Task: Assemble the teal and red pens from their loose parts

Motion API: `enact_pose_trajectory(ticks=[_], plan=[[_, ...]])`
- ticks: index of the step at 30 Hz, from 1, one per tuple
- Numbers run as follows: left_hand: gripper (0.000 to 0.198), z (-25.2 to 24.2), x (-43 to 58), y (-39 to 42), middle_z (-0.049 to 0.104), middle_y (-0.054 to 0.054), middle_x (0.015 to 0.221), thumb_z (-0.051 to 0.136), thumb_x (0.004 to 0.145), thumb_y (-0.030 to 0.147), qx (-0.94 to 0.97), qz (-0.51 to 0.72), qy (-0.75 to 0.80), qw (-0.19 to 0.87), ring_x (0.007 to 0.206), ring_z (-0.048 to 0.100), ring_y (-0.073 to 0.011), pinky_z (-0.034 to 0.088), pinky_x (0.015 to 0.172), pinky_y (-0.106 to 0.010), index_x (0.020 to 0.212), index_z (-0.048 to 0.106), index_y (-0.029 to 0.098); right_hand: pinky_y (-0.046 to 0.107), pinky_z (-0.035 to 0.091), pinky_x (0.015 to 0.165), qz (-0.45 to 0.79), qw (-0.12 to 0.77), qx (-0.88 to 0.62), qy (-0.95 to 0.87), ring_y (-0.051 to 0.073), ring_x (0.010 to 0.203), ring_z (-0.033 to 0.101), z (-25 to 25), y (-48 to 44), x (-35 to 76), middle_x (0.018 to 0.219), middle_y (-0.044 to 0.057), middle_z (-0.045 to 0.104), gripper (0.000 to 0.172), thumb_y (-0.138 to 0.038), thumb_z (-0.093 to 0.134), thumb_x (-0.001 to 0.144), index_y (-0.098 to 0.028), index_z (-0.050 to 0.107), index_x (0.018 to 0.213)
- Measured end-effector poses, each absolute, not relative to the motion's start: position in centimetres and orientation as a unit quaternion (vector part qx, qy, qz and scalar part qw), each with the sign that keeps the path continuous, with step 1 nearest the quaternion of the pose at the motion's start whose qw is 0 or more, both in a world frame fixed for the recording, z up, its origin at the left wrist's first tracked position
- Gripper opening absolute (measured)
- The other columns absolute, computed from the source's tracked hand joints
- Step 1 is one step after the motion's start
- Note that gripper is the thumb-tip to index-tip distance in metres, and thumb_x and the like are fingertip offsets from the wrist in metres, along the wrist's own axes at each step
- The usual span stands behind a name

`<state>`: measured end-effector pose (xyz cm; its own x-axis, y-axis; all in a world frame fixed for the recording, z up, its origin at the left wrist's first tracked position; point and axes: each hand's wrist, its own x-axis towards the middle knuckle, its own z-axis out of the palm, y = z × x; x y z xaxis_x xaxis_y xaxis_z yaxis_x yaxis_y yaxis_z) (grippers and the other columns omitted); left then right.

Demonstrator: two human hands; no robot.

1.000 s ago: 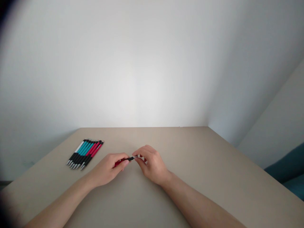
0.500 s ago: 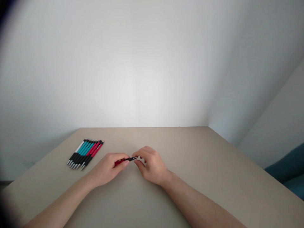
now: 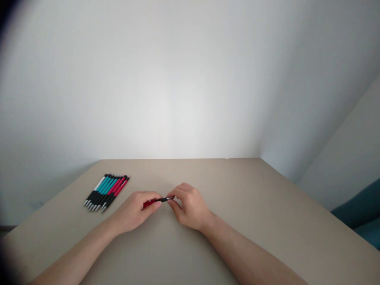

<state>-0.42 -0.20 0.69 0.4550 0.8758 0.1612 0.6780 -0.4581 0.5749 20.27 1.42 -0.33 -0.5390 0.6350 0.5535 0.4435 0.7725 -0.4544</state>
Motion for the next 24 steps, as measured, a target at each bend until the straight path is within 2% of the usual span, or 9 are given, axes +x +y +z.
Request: enact_pose_trajectory(ticks=[3, 8, 12, 18, 24], plan=[[0.027, 0.61, -0.44, -0.17, 0.064, -0.001, 0.071, 0.046, 0.09, 0.034, 0.825, 0.224, 0.472, 0.216, 0.063, 0.053, -0.0146, 0.035, 0.06, -0.023, 0.081, 0.065, 0.018, 0.028, 0.041, 0.063, 0.126, 0.353, -0.317, -0.871, 0.017, 0.069, 0.053, -0.44, 1.44, 20.28, 0.071, 0.005, 0.063, 0.013, -0.019, 0.053, 0.087, -0.017, 0.065, 0.084], [0.026, 0.56, -0.45, -0.15, 0.065, 0.0, 0.072, 0.045, 0.091, 0.033, 0.823, 0.221, 0.475, 0.217, 0.064, 0.054, -0.014, 0.035, 0.06, -0.022, 0.084, 0.066, 0.019, 0.027, 0.041, 0.065, 0.138, 0.342, -0.327, -0.87, 0.017, 0.073, 0.054, -0.59, 1.44, 20.26, 0.077, 0.005, 0.064, 0.012, -0.014, 0.056, 0.082, -0.017, 0.063, 0.091], [0.027, 0.67, -0.43, -0.16, 0.064, 0.0, 0.071, 0.045, 0.091, 0.034, 0.826, 0.217, 0.473, 0.216, 0.064, 0.053, -0.0134, 0.035, 0.061, -0.022, 0.082, 0.065, 0.019, 0.027, 0.041, 0.063, 0.129, 0.333, -0.328, -0.875, 0.017, 0.07, 0.053, -0.57, 1.41, 20.26, 0.073, 0.005, 0.062, 0.011, -0.018, 0.052, 0.087, -0.016, 0.063, 0.085], [0.026, 0.75, -0.38, -0.22, 0.063, 0.001, 0.071, 0.045, 0.091, 0.033, 0.826, 0.217, 0.474, 0.216, 0.063, 0.052, -0.0128, 0.034, 0.059, -0.021, 0.08, 0.064, 0.019, 0.027, 0.04, 0.065, 0.131, 0.332, -0.32, -0.878, 0.017, 0.072, 0.054, -0.36, 1.42, 20.28, 0.075, 0.005, 0.063, 0.01, -0.014, 0.054, 0.084, -0.016, 0.062, 0.089], [0.025, 0.68, -0.37, -0.28, 0.063, 0.001, 0.07, 0.047, 0.09, 0.033, 0.829, 0.214, 0.474, 0.207, 0.063, 0.052, -0.0126, 0.035, 0.059, -0.021, 0.08, 0.064, 0.018, 0.027, 0.038, 0.063, 0.115, 0.322, -0.318, -0.884, 0.016, 0.068, 0.052, -0.63, 1.66, 20.23, 0.069, 0.005, 0.06, 0.013, -0.019, 0.052, 0.088, -0.016, 0.062, 0.082]])
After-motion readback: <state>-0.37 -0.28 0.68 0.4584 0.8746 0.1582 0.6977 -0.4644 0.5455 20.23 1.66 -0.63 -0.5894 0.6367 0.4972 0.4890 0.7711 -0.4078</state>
